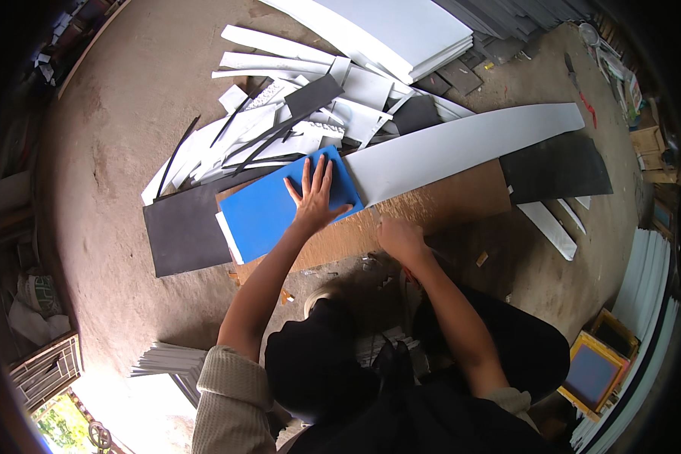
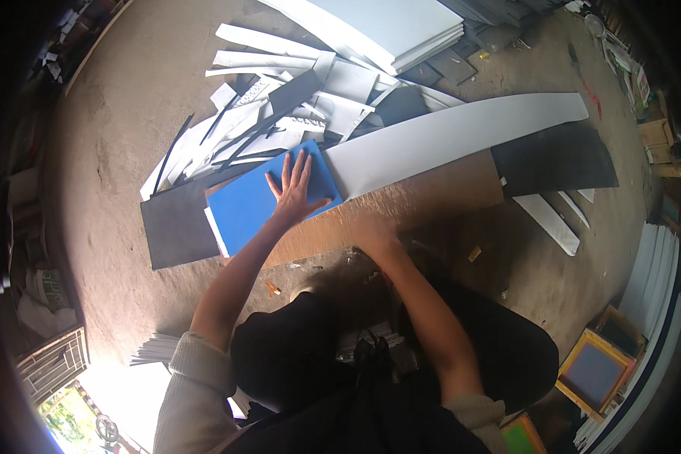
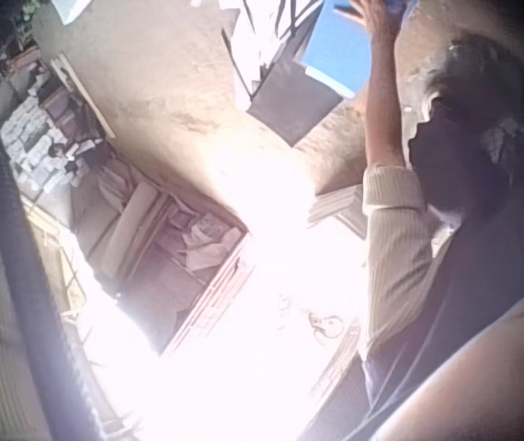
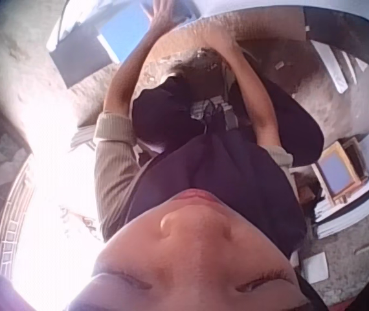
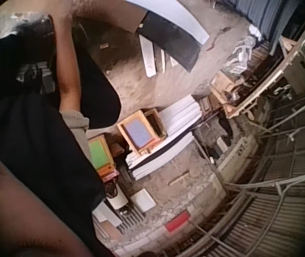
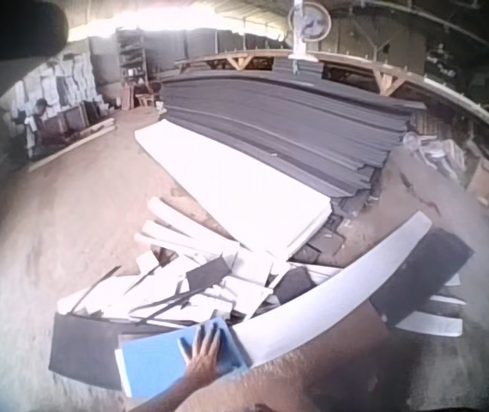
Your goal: The person sits on the floor and repeatedly cuts white foam sheets using a blue template and a red utility knife. They align the template, score the foam, and stack the cut pieces.
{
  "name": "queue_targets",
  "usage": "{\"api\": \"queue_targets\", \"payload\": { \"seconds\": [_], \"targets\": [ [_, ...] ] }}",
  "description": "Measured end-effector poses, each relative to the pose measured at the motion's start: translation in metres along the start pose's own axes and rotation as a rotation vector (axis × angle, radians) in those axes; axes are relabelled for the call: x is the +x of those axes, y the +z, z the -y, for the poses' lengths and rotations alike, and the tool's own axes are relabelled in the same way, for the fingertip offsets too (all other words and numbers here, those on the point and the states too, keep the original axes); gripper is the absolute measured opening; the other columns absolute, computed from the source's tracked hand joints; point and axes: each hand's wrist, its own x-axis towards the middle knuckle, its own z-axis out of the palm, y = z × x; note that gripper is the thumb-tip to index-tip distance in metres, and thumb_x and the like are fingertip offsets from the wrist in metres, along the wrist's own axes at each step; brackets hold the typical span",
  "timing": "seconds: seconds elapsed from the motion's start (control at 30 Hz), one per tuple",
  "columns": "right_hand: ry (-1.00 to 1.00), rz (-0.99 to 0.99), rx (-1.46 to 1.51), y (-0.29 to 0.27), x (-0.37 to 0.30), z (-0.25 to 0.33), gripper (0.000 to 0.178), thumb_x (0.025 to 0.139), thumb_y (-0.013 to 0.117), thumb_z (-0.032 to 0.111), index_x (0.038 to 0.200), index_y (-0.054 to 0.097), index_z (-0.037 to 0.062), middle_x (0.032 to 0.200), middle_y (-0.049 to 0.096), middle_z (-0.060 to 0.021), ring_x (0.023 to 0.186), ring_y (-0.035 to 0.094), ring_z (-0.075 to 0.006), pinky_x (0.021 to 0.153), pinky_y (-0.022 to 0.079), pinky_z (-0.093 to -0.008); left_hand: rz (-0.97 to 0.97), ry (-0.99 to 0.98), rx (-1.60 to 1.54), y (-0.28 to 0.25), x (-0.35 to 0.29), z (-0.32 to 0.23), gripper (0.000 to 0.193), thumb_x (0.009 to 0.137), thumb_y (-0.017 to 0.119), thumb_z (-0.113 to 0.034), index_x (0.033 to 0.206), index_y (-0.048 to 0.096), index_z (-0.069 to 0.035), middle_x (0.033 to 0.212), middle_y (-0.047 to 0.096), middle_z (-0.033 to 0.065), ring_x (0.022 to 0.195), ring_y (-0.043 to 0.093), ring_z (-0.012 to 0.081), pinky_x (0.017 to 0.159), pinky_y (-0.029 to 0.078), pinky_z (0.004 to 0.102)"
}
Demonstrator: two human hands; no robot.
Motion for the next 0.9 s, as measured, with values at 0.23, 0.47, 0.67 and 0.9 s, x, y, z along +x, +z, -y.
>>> {"api": "queue_targets", "payload": {
  "seconds": [0.23, 0.47, 0.67, 0.9],
  "targets": [
    [-0.01, -0.33, 0.23, -0.011, 0.069, -0.008, 0.024, 0.089, 0.04, 0.027, 0.09, 0.05, 0.0058, 0.066, 0.06, -0.0202, 0.066, 0.06, -0.0378, 0.06, 0.046, -0.0475, -0.012, 0.109, 0.207, -0.01, -0.017, -0.014, 0.103, 0.063, 0.061, -0.06, 0.138, 0.016, -0.006, 0.144, 0.009, 0.0149, 0.133, 0.004, 0.0334, 0.095, 0.006, 0.0675],
    [-0.087, -0.356, 0.151, 0.013, 0.092, -0.019, 0.023, 0.088, 0.041, 0.028, 0.091, 0.051, 0.0077, 0.062, 0.059, -0.0189, 0.063, 0.06, -0.037, 0.058, 0.047, -0.0468, 0.014, 0.179, 0.263, -0.016, -0.02, -0.002, 0.1, 0.062, 0.064, -0.054, 0.137, 0.018, -0.008, 0.144, 0.012, 0.0126, 0.133, 0.007, 0.0323, 0.097, 0.009, 0.0667],
    [-0.113, -0.412, 0.163, 0.014, 0.093, -0.021, 0.022, 0.087, 0.043, 0.027, 0.091, 0.05, 0.0069, 0.06, 0.059, -0.0177, 0.061, 0.06, -0.036, 0.056, 0.047, -0.046, 0.111, 0.21, 0.24, -0.03, -0.019, 0.003, 0.1, 0.062, 0.064, -0.057, 0.138, 0.017, -0.011, 0.144, 0.01, 0.0111, 0.134, 0.005, 0.0282, 0.099, 0.002, 0.0637],
    [-0.133, -0.444, 0.341, -0.03, 0.1, 0.002, 0.035, 0.083, 0.052, 0.037, 0.087, 0.048, 0.003, 0.067, 0.06, -0.0165, 0.065, 0.06, -0.0355, 0.057, 0.047, -0.044, -0.604, -0.75, -0.391, -0.011, -0.083, -0.002, 0.063, 0.076, 0.065, -0.032, 0.123, 0.034, -0.005, 0.121, 0.034, 0.0163, 0.112, 0.036, 0.0299, 0.1, 0.022, 0.0462]
  ]
}}
